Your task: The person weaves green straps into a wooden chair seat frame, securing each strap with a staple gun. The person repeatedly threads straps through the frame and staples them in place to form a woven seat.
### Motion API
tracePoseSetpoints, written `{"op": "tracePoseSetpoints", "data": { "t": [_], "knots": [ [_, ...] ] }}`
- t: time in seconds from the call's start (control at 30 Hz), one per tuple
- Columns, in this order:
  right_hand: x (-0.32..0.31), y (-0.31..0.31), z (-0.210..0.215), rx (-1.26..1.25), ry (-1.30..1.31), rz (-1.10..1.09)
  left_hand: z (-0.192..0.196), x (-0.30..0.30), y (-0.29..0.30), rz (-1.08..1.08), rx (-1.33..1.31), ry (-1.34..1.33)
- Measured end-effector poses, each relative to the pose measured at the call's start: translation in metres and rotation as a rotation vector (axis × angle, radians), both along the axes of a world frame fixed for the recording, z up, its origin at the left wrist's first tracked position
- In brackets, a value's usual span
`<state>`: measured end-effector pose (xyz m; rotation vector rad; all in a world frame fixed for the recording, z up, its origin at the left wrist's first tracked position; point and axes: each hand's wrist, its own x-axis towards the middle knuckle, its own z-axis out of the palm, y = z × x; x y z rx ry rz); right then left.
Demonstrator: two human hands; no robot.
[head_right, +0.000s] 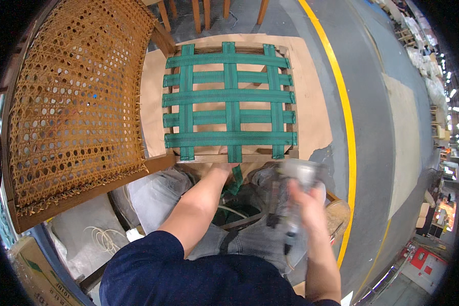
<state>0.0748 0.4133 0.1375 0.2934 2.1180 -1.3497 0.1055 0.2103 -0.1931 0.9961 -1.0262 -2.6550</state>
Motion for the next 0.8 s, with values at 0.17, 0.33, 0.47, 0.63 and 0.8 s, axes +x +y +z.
{"op": "tracePoseSetpoints", "data": {
  "t": [0.17,0.33,0.47,0.63,0.8],
  "knots": [
    [0.013,-0.068,-0.060,-0.097,-0.120,0.369,-0.014,0.012,0.007,-0.013,-0.186,0.027],
    [0.027,-0.082,-0.066,0.005,-0.076,0.395,-0.020,0.020,0.011,-0.023,-0.282,0.031],
    [0.025,-0.090,-0.056,0.069,-0.074,0.419,-0.020,0.025,0.011,-0.034,-0.305,0.034],
    [0.030,-0.083,-0.077,0.072,-0.036,0.375,-0.017,0.024,0.006,-0.092,-0.166,0.124],
    [0.031,-0.085,-0.074,0.037,-0.054,0.377,-0.012,0.024,0.013,0.037,0.282,0.193]
  ]
}}
